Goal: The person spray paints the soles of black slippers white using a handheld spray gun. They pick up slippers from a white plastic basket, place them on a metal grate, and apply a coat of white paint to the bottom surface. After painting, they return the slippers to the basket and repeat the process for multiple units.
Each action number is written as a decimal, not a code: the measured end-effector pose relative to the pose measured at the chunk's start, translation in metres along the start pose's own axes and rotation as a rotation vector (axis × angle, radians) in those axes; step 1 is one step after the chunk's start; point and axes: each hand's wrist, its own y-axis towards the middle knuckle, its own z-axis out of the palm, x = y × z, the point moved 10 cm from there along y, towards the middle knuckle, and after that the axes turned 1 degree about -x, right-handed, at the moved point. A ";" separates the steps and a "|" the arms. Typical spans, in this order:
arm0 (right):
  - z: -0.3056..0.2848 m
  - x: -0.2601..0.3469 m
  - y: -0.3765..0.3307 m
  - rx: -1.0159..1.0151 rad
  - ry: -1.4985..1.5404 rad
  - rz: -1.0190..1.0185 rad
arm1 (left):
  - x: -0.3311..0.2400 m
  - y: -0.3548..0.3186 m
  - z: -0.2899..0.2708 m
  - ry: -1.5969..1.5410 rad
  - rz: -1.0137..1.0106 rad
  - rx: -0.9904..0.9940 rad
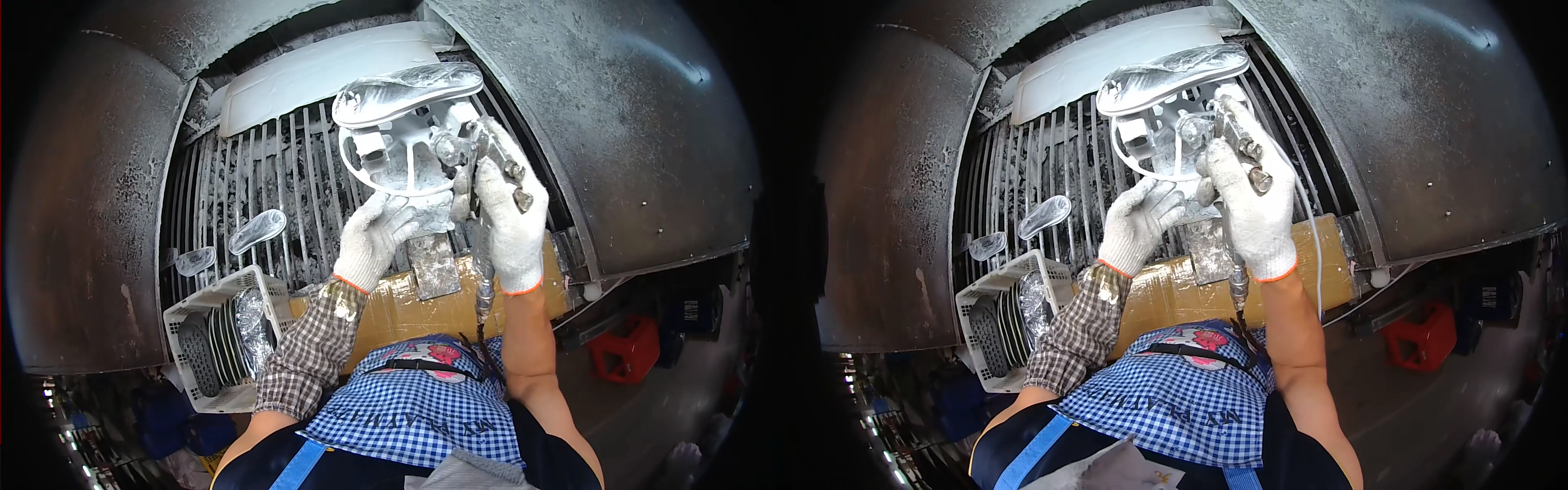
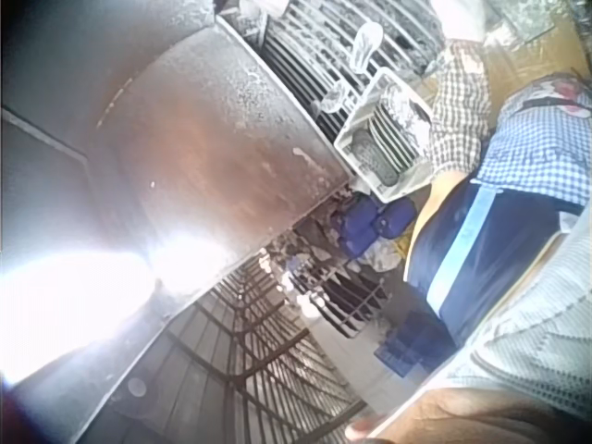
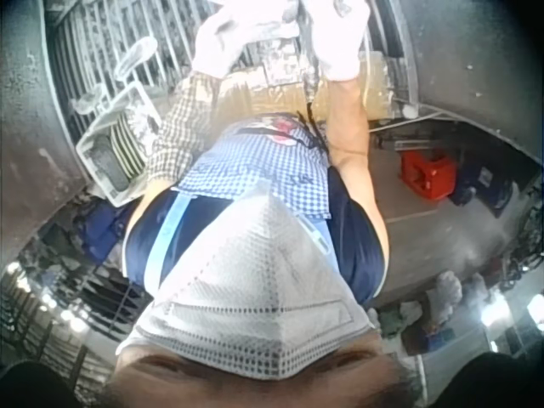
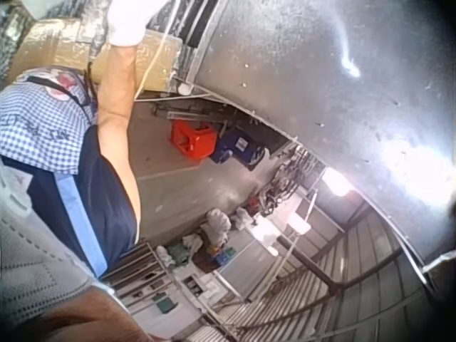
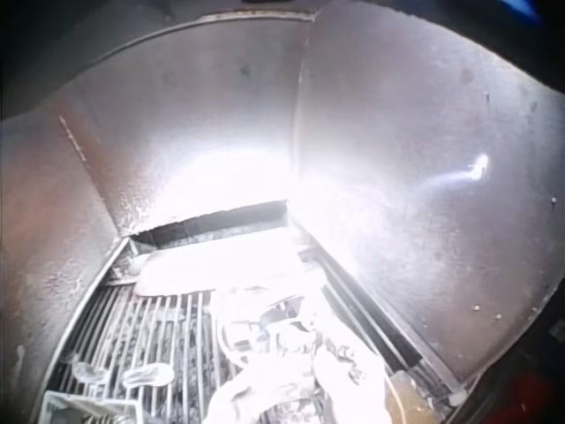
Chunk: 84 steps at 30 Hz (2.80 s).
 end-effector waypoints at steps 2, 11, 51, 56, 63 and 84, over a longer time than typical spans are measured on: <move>-0.003 0.003 -0.001 -0.007 0.009 -0.023 | -0.001 0.000 0.001 0.005 0.007 0.012; -0.033 -0.002 0.003 -0.099 0.095 0.025 | -0.006 0.005 -0.017 0.029 0.001 -0.025; -0.060 0.055 -0.051 -0.171 -0.004 -0.024 | 0.004 0.010 -0.009 -0.040 0.013 -0.028; -0.065 0.054 -0.054 -0.125 -0.020 -0.012 | -0.013 0.013 -0.022 -0.031 0.036 -0.004; -0.064 0.059 -0.054 -0.129 -0.128 0.007 | -0.035 0.012 -0.020 -0.051 0.094 -0.008; -0.019 0.011 -0.024 -0.034 -0.004 0.057 | -0.011 0.006 -0.053 -0.020 0.059 -0.158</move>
